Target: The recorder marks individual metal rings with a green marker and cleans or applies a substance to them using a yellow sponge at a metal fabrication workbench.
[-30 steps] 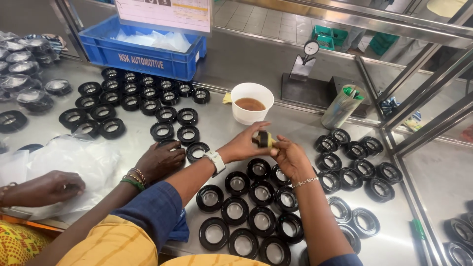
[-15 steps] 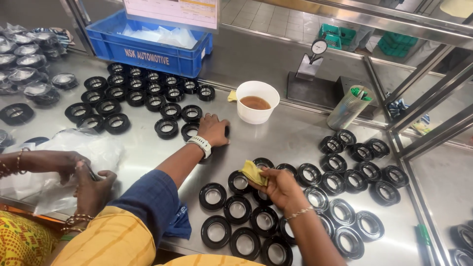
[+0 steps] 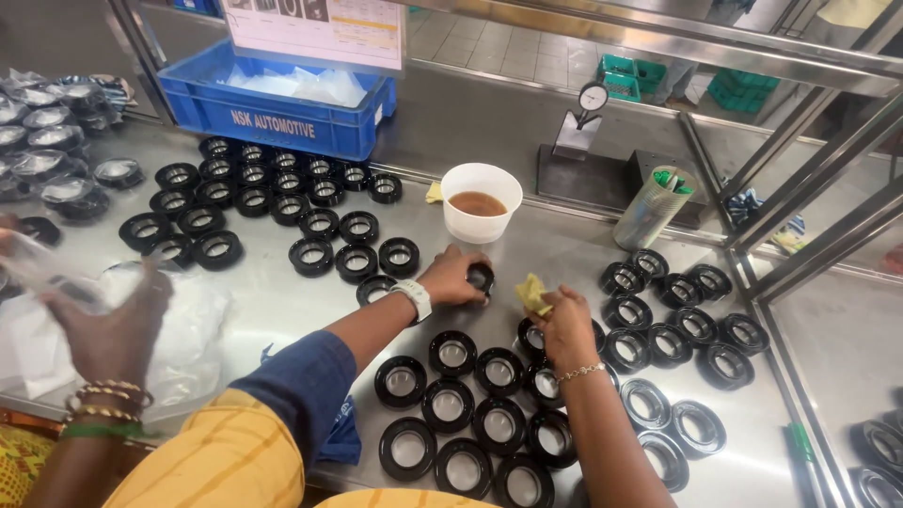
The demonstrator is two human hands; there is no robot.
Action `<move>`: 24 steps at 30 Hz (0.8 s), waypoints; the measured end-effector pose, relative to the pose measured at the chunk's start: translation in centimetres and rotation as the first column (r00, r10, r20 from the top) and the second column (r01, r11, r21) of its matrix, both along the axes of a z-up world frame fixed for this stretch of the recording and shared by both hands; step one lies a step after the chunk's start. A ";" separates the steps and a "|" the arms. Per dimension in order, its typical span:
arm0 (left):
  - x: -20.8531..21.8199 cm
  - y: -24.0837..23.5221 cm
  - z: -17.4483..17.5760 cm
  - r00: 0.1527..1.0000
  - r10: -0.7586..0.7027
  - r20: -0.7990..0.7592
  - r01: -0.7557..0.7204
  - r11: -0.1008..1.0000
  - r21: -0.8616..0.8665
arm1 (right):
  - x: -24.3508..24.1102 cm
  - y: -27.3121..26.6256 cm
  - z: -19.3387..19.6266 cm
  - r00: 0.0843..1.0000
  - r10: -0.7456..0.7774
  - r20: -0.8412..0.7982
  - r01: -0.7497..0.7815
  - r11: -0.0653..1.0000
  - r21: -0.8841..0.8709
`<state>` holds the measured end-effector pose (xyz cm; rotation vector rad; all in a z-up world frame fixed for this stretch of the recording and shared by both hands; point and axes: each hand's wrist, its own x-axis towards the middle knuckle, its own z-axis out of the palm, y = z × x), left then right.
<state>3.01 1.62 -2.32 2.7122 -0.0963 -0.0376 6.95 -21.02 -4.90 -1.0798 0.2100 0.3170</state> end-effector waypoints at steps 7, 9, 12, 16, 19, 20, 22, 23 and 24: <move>-2.0 -2.4 2.0 0.983 -0.173 -0.066 0.049 0.590 -0.806 | 0.5 0.9 -0.7 0.989 0.142 0.033 -0.138 0.985 -0.102; -2.6 -2.7 2.4 0.936 -0.055 -0.347 -0.271 0.515 -0.813 | 0.6 0.8 0.0 0.980 0.188 0.064 -0.181 0.979 -0.096; -3.2 -2.8 2.3 1.000 -0.020 -0.020 -0.003 0.638 -0.770 | 1.1 0.2 0.3 0.965 0.251 0.080 -0.249 0.968 -0.033; -4.6 -3.1 5.5 0.969 -0.186 0.162 0.246 0.751 -0.613 | 0.6 -0.1 0.2 0.952 0.299 0.066 -0.301 0.953 0.018; -1.8 -2.6 0.5 0.999 -0.032 -0.017 0.013 0.741 -0.671 | 0.6 0.2 -0.3 0.950 0.307 0.064 -0.311 0.947 0.077; -0.1 -2.2 -2.5 0.985 -0.036 0.171 0.148 0.698 -0.700 | 0.6 0.4 -0.4 0.954 0.293 0.065 -0.298 0.950 0.090; -2.0 -2.9 0.9 0.997 -0.067 0.041 0.074 0.626 -0.777 | 1.2 0.2 -1.1 0.951 0.297 0.085 -0.304 0.949 0.079; -3.1 -3.1 2.5 0.990 -0.109 -0.092 -0.017 0.550 -0.835 | 1.3 0.2 -1.6 0.947 0.305 0.099 -0.312 0.948 0.069; -2.5 -2.9 2.2 0.990 -0.111 -0.092 -0.016 0.550 -0.835 | 1.2 0.5 -1.3 0.948 0.303 0.100 -0.311 0.948 0.069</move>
